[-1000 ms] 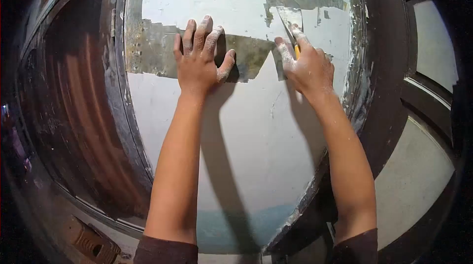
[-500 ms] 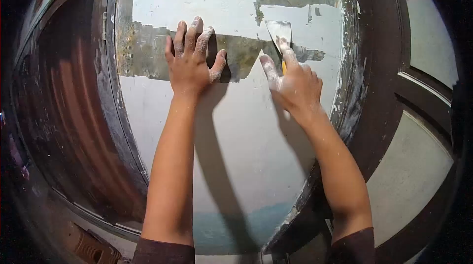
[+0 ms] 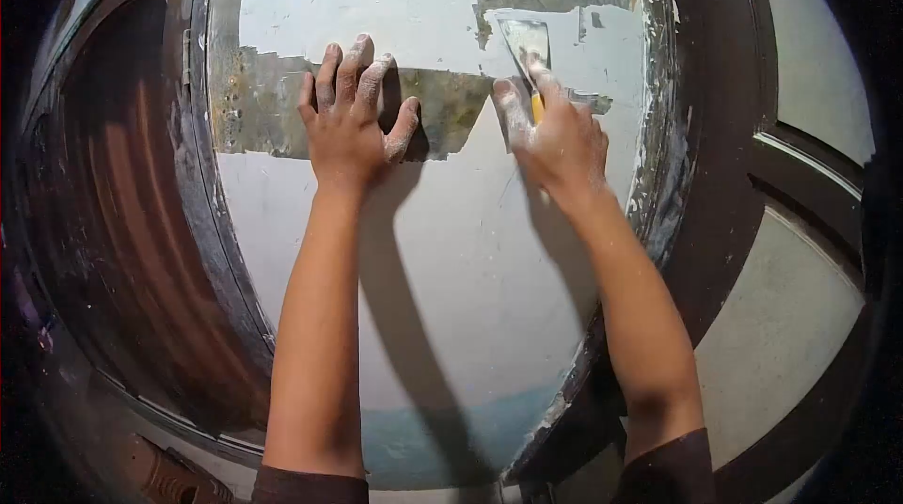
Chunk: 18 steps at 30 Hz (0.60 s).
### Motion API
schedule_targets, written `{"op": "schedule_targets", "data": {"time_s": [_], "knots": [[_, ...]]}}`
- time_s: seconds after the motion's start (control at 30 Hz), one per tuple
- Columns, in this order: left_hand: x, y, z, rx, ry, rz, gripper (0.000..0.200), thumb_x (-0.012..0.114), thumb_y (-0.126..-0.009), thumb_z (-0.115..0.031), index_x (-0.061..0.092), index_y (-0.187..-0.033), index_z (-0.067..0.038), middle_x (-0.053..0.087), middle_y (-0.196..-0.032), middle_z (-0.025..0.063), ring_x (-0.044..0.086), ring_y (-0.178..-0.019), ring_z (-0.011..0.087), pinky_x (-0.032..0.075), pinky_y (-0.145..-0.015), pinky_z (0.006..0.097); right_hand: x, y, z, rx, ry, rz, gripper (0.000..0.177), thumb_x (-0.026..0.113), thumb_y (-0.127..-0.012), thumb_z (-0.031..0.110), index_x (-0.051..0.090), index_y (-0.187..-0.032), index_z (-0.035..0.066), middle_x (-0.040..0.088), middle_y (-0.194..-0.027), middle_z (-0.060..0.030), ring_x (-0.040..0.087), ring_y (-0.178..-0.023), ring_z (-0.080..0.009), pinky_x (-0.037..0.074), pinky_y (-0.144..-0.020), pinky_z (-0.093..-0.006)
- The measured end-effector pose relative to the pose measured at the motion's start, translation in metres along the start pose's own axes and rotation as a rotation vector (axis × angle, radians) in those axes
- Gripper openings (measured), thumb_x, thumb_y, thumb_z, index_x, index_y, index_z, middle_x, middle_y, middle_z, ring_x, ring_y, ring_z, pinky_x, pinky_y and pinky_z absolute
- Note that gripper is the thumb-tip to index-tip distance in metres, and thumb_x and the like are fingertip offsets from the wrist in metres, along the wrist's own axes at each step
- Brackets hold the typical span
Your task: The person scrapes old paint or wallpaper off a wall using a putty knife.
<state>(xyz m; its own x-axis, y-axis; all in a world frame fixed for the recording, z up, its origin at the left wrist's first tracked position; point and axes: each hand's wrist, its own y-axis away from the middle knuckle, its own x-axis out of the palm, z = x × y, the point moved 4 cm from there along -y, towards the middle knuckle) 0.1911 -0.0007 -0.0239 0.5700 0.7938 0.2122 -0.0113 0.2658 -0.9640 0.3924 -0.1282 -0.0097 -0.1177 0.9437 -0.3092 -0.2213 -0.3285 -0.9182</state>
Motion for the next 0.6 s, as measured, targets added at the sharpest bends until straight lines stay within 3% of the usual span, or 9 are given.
{"op": "schedule_targets", "data": {"time_s": [0.07, 0.1, 0.3, 0.47, 0.6], "knots": [[0.001, 0.002, 0.000, 0.003, 0.012, -0.010, 0.050, 0.068, -0.089, -0.049, 0.062, -0.133, -0.025, 0.050, -0.154, -0.0019, 0.039, -0.147, 0.0277, 0.019, -0.123, 0.0527, 0.007, 0.024, -0.005, -0.015, 0.006, 0.070, 0.074, 0.054, -0.097, 0.063, 0.042, -0.157, 0.020, 0.074, -0.094, -0.0287, 0.071, -0.092, -0.0492, 0.054, -0.084, -0.0610], [-0.002, 0.001, -0.001, 0.005, 0.002, -0.005, 0.050, 0.069, -0.089, -0.048, 0.062, -0.133, -0.025, 0.050, -0.155, -0.0017, 0.039, -0.147, 0.0279, 0.020, -0.123, 0.0528, 0.012, 0.033, -0.009, 0.024, 0.111, 0.127, 0.079, 0.054, -0.097, 0.064, 0.040, -0.158, 0.017, 0.073, -0.090, -0.0289, 0.071, -0.090, -0.0491, 0.054, -0.083, -0.0613], [-0.001, 0.000, -0.001, 0.010, 0.004, -0.007, 0.053, 0.071, -0.088, -0.048, 0.062, -0.135, -0.026, 0.049, -0.155, -0.0015, 0.038, -0.147, 0.0280, 0.020, -0.123, 0.0530, -0.004, -0.005, -0.004, -0.013, 0.056, -0.033, 0.071, 0.054, -0.098, 0.063, 0.047, -0.153, 0.020, 0.073, -0.088, -0.0288, 0.071, -0.091, -0.0502, 0.053, -0.083, -0.0607], [0.000, 0.002, -0.001, 0.002, 0.022, -0.002, 0.052, 0.069, -0.089, -0.047, 0.061, -0.135, -0.025, 0.049, -0.155, -0.0012, 0.037, -0.148, 0.0287, 0.020, -0.123, 0.0535, 0.002, 0.032, -0.026, 0.050, 0.095, 0.161, 0.072, 0.053, -0.097, 0.064, 0.046, -0.155, 0.022, 0.073, -0.090, -0.0292, 0.071, -0.091, -0.0496, 0.053, -0.084, -0.0604], [-0.003, 0.000, -0.003, -0.005, -0.004, 0.008, 0.052, 0.071, -0.088, -0.048, 0.062, -0.133, -0.023, 0.050, -0.156, -0.0010, 0.038, -0.149, 0.0268, 0.021, -0.122, 0.0532, -0.007, 0.001, -0.026, 0.018, 0.017, 0.047, 0.068, 0.052, -0.098, 0.063, 0.051, -0.152, 0.021, 0.074, -0.097, -0.0269, 0.071, -0.098, -0.0484, 0.053, -0.088, -0.0580]]}}
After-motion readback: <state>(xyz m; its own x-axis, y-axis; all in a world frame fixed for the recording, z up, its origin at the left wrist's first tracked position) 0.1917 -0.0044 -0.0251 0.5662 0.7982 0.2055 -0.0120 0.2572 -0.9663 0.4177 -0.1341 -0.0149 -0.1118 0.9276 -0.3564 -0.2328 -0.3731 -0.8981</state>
